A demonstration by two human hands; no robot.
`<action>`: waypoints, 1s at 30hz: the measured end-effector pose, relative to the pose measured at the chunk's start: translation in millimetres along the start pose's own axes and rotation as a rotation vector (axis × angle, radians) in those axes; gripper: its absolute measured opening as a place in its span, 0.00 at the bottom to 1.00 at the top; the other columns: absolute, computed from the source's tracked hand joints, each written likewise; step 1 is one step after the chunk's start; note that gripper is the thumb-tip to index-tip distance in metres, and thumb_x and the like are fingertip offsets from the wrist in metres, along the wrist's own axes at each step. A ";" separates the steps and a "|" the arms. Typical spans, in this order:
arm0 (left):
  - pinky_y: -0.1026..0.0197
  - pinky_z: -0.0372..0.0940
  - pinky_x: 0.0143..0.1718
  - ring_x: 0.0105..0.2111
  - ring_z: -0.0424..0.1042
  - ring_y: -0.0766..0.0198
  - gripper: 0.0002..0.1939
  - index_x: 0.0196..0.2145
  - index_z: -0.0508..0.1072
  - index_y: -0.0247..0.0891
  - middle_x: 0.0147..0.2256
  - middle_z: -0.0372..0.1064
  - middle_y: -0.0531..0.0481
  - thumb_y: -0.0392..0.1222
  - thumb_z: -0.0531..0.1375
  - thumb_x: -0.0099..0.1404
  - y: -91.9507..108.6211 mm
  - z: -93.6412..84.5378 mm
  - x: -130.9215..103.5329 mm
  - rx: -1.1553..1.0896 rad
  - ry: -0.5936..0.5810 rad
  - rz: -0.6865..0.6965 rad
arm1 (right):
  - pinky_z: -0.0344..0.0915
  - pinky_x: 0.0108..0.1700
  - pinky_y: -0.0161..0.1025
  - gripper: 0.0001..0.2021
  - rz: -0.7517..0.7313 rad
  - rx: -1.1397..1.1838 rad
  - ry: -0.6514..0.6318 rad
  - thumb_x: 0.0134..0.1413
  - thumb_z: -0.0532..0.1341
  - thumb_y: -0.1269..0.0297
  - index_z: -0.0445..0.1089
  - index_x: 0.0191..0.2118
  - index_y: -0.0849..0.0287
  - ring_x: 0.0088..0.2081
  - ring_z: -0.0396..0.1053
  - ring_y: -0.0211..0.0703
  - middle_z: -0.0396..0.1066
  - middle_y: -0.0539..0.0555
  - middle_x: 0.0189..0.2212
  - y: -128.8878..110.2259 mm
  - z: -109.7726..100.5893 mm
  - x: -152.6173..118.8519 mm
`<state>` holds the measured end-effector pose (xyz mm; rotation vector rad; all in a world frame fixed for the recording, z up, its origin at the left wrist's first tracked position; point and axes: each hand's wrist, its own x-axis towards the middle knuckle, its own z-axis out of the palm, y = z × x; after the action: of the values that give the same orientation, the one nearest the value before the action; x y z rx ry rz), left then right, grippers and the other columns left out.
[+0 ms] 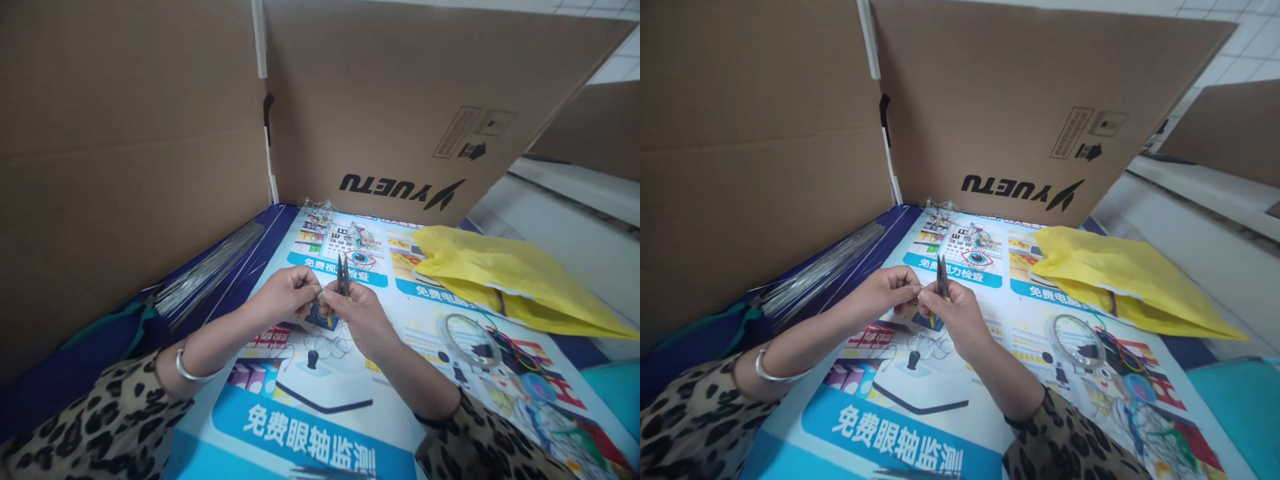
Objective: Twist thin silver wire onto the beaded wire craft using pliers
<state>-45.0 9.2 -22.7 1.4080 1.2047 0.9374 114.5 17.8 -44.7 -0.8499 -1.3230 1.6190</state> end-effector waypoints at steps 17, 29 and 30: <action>0.69 0.55 0.21 0.18 0.59 0.73 0.09 0.28 0.64 0.34 0.20 0.63 0.55 0.43 0.58 0.58 -4.6 -4.8 -0.8 -0.044 -0.149 0.115 | 0.60 0.28 0.35 0.09 -0.008 -0.054 0.012 0.46 0.63 0.60 0.65 0.29 0.60 0.23 0.64 0.34 0.66 0.47 0.19 -0.5 -5.7 -2.7; 0.69 0.57 0.22 0.20 0.60 0.72 0.13 0.27 0.64 0.34 0.20 0.61 0.55 0.47 0.59 0.58 6.4 -4.2 -6.8 -0.104 -0.216 0.070 | 0.61 0.29 0.35 0.10 -0.068 -0.369 0.003 0.48 0.62 0.57 0.66 0.29 0.59 0.25 0.65 0.36 0.67 0.48 0.22 -15.5 -9.1 -8.3; 0.68 0.57 0.22 0.20 0.60 0.72 0.13 0.27 0.64 0.34 0.20 0.61 0.56 0.47 0.59 0.57 6.0 -4.4 -6.1 -0.110 -0.185 0.079 | 0.62 0.29 0.35 0.11 -0.075 -0.355 0.011 0.49 0.61 0.56 0.66 0.29 0.59 0.26 0.65 0.36 0.68 0.49 0.23 -18.1 -9.4 -9.3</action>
<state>-49.3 4.2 -15.8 1.4288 0.9523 0.8934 130.2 14.2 -29.1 -1.0020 -1.6431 1.3391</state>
